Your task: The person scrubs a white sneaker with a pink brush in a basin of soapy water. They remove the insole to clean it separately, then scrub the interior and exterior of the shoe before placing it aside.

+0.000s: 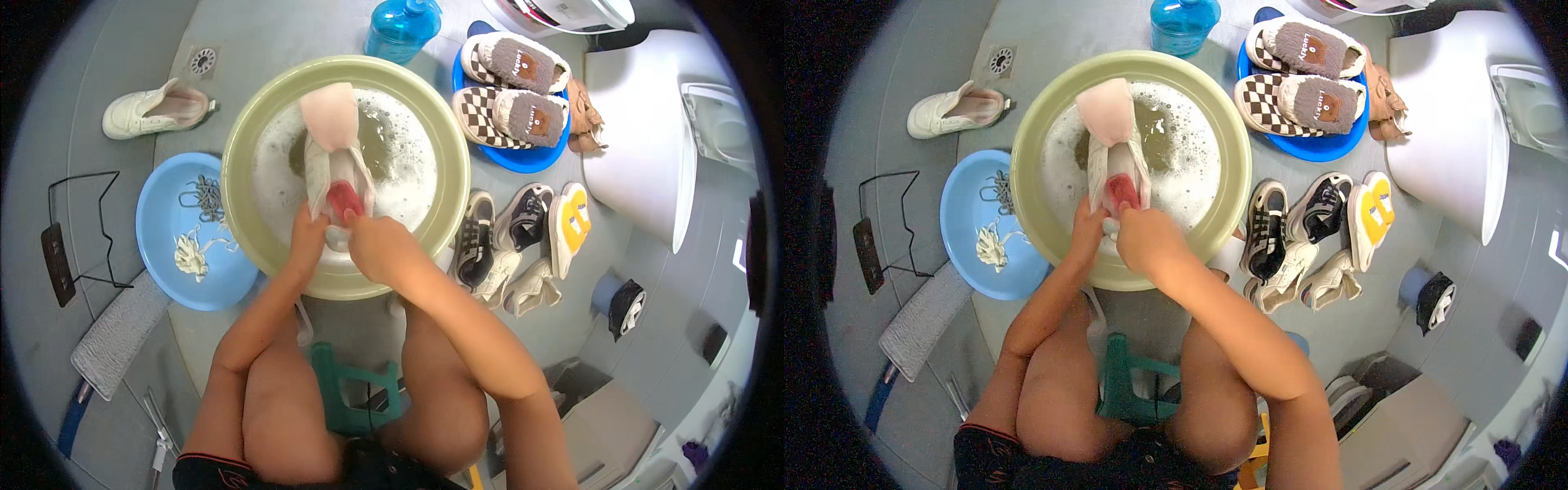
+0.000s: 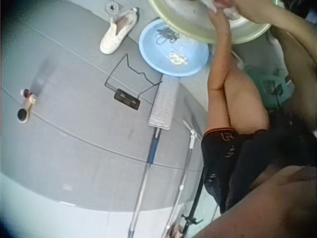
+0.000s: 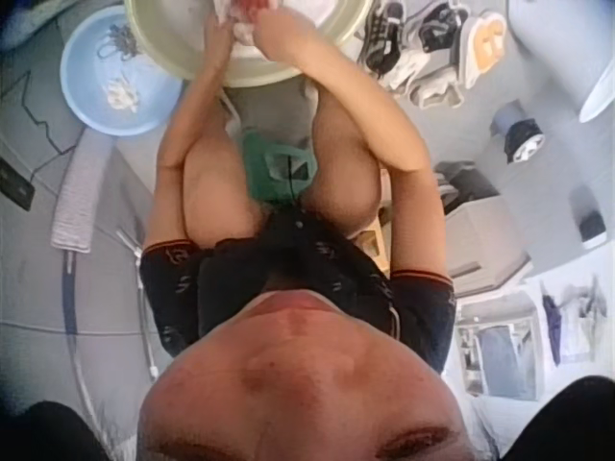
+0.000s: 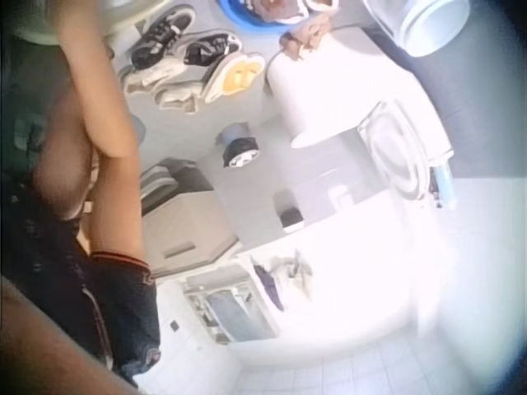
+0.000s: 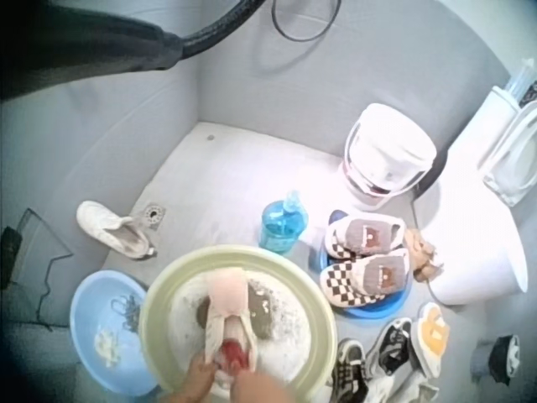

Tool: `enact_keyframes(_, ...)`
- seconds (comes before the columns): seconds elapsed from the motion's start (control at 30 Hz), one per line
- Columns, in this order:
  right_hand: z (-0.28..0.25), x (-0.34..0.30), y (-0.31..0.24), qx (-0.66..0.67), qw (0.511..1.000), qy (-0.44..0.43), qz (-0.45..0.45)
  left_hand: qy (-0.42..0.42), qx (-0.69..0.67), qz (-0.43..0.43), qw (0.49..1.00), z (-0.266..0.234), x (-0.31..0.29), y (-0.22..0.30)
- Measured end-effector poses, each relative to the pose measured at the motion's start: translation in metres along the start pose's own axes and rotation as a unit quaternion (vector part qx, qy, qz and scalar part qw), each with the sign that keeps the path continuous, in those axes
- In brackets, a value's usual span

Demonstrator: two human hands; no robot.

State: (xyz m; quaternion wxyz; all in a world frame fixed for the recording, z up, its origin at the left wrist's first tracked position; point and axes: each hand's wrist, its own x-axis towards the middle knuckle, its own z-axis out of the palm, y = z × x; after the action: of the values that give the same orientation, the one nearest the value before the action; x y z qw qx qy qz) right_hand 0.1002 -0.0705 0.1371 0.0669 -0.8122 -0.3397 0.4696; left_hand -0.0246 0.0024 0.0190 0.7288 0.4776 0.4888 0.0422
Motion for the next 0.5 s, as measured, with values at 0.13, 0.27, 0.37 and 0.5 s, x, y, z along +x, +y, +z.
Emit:
enact_keyframes(0.13, 0.003, 0.031, 0.001, -0.014, 0.999, 0.023, -0.029, -0.008, -0.009, -0.001, 1.000, -0.001, 0.000, 0.005)
enact_keyframes(0.27, 0.005, 0.078, -0.010, -0.010, 0.988, 0.140, 0.065, -0.017, -0.033, 0.014, 0.999, 0.006, 0.005, -0.003)
enact_keyframes(0.37, 0.014, 0.053, -0.012, -0.041, 0.996, 0.074, -0.009, -0.023, -0.042, 0.024, 0.999, -0.007, 0.011, -0.007)
enact_keyframes(0.5, 0.012, 0.003, -0.011, -0.015, 0.999, 0.011, -0.026, -0.016, -0.032, 0.039, 0.999, -0.015, 0.009, -0.010)
